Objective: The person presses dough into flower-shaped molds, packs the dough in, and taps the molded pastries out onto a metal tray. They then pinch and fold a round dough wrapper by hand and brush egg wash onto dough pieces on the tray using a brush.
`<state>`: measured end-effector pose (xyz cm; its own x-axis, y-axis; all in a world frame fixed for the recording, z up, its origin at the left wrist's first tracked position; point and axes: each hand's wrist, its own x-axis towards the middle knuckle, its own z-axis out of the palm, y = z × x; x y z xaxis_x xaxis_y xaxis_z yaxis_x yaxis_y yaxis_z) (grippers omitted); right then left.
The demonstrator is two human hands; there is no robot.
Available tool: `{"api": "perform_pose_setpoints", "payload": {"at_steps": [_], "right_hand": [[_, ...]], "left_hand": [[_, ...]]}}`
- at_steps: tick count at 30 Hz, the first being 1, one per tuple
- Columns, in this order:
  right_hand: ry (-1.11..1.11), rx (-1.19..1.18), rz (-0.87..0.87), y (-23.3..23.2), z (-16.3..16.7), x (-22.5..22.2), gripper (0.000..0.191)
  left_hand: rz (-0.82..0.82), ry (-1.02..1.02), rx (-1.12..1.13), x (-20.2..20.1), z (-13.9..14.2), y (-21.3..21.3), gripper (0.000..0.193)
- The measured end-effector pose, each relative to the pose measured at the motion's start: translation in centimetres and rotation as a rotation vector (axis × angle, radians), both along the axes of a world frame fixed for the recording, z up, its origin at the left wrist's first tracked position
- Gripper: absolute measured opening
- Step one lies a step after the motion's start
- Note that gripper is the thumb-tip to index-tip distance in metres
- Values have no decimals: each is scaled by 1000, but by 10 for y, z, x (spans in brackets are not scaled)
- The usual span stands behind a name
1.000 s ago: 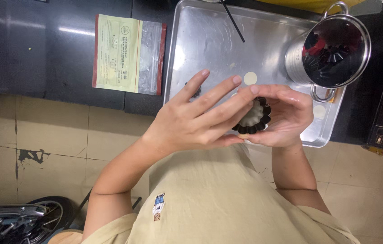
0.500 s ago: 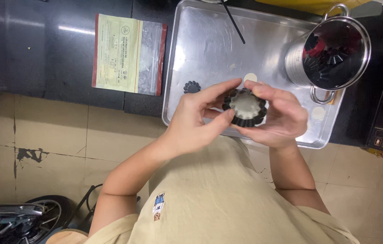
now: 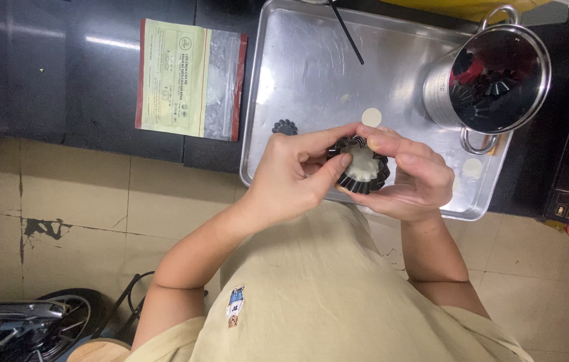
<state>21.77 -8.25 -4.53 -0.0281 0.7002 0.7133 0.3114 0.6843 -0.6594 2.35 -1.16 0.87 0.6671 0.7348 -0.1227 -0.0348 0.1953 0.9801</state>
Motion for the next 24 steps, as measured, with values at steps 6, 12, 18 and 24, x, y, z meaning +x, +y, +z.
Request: {"api": "perform_pose_setpoints", "payload": {"at_steps": [6,12,18,24], "right_hand": [[127,49,-123,2,8,-9,90],[-116,70,-204,-2,19,-13,63],[-367,120,-163,3,35,-7,45],[-503,185,-188,5,45,-8,45]], "left_hand": [[223,12,802,-18,-2,-2,61],[-258,-540,-241,-4,-36,-9,84],[-211,-565,-226,-1,-60,-12,95],[-210,-551,-248,-9,-59,-12,90]]}}
